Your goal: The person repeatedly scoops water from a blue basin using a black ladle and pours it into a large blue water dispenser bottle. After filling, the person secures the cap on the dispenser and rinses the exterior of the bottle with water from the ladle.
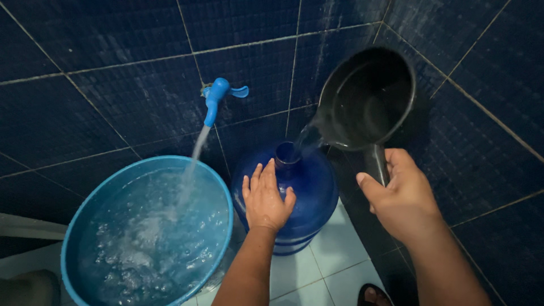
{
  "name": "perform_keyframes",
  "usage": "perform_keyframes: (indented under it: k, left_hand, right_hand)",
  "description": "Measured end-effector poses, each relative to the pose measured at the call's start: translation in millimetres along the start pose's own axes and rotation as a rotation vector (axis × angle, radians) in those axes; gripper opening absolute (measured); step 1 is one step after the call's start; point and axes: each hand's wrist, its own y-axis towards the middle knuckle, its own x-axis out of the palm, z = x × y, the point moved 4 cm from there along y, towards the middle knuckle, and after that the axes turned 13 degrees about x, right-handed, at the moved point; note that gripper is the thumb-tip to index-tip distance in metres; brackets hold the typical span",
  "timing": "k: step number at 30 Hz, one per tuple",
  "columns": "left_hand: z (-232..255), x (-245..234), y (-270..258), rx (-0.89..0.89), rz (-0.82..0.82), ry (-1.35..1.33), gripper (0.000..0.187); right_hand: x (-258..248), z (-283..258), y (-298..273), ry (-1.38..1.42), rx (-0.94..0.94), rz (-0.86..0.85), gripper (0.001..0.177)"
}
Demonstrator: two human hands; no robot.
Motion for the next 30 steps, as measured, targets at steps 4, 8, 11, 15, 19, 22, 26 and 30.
perform_keyframes:
  k: [4,8,11,15,19,22,26,30]
  left_hand:
    - [-1.1,0.8,-0.1,-0.004,0.004,-0.015,0.08]
    - [-1.4,1.1,-0.1,0.003,0.008,-0.013,0.081]
    - [-1.9,1.6,-0.6,0.0,0.006,-0.015,0.081]
    - [-2.0,1.9,-0.1,0.007,0.018,-0.009,0.081]
    - [-2.3,2.4,-0.3,-0.009,0.009,-0.017,0.081]
    - [-1.9,2.2,0.2,-0.011,0.003,-0.013,0.081]
    - [-1.4,1.6,0.3,-0.014,-0.012,-0.007,0.081]
    - [-0.9,0.9,-0.3,-0.012,-0.008,-0.009,0.082]
  right_hand:
    - [0.5,0.4,0.1,-0.059,0.029,0.014,0.041]
    - [0.5,-1.0,0.3,-0.114,-0.019,0.038,0.044]
    - [0.8,-1.5,-0.8,-0.168,-0.007,0.042,0.046]
    - [0.9,-3.7,-3.9,-0.2,0.049,0.012,0.049]
    - [-0.3,-7.7,-7.1,-0.275,0.082,0.022,0.052]
    - [-0.4,-10.0,-8.5,-0.31,0.085,0.025,0.055]
    - [-1.5,-10.9,-9.9,-0.325,0.074,0.025,0.061]
    - [-2.4,-10.7,-11.1,-0.341,0.059,0.009,0.054]
